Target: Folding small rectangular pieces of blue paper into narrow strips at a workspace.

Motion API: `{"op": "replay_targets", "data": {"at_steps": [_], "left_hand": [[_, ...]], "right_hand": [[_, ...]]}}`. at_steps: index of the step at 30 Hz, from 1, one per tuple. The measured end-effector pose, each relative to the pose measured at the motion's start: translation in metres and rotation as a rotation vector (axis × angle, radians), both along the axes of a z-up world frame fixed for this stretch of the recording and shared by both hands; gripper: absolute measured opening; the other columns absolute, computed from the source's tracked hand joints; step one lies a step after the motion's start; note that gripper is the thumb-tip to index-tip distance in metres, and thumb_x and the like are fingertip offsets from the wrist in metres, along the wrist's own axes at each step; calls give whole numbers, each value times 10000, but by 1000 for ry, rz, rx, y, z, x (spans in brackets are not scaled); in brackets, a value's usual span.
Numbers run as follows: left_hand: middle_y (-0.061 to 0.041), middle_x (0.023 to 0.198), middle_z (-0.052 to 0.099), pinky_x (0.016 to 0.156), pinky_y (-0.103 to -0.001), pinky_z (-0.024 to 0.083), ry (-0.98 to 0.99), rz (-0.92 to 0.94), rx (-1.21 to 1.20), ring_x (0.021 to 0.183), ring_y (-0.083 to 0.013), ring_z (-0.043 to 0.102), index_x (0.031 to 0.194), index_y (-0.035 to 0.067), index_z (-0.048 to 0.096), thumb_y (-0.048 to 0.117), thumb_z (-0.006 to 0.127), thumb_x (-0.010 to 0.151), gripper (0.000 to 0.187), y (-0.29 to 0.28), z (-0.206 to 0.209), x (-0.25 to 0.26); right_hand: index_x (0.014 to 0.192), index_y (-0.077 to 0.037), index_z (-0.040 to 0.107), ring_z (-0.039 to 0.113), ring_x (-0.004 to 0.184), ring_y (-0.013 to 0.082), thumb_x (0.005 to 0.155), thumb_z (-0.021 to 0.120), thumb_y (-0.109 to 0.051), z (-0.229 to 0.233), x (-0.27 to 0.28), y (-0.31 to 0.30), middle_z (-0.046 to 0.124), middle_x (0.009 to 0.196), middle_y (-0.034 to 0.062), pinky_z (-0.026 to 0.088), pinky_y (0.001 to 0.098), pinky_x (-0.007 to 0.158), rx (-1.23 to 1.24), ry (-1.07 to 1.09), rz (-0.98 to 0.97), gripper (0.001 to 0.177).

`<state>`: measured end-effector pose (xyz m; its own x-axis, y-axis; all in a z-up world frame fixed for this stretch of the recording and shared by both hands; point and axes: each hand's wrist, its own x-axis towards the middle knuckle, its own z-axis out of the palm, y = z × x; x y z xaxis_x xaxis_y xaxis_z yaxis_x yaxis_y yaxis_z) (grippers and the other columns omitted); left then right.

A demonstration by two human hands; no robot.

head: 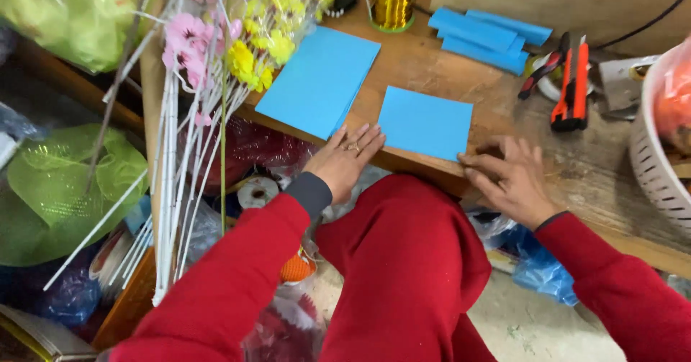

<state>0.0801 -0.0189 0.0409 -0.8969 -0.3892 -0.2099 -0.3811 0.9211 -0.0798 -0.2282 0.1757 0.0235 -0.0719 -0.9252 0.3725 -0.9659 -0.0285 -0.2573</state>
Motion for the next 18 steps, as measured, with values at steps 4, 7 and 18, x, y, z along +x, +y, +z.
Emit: {"op": "replay_targets", "data": {"at_steps": [4,7,18], "left_hand": [[-186,1769,66,1309,-547,77,190,128,146,1619,-367,148,1693,56,6,88,793,740,1236,8,-21,-5],[-287,1644,319,1221,-526,352,501,373,209,1482,-439,420,1676,37,34,56,719,797,1115,45,6,-1],[-62,1093,793,946,-421,595,866,831,796,1134,-270,736,1194,194,740,758,672,815,683,59,27,-54]], "right_hand": [[1447,-388,612,575,1194,263,924,662,-560,16,27,-14,587,1293,-6,418,435,960,-53,144,-15,553],[1372,-289,672,566,1274,310,872,707,-538,22,58,-35,628,1304,8,445,455,948,121,241,-47,560],[1096,-208,820,730,776,252,746,879,-142,8,101,-63,701,954,76,614,359,647,-278,-693,-75,361]]}}
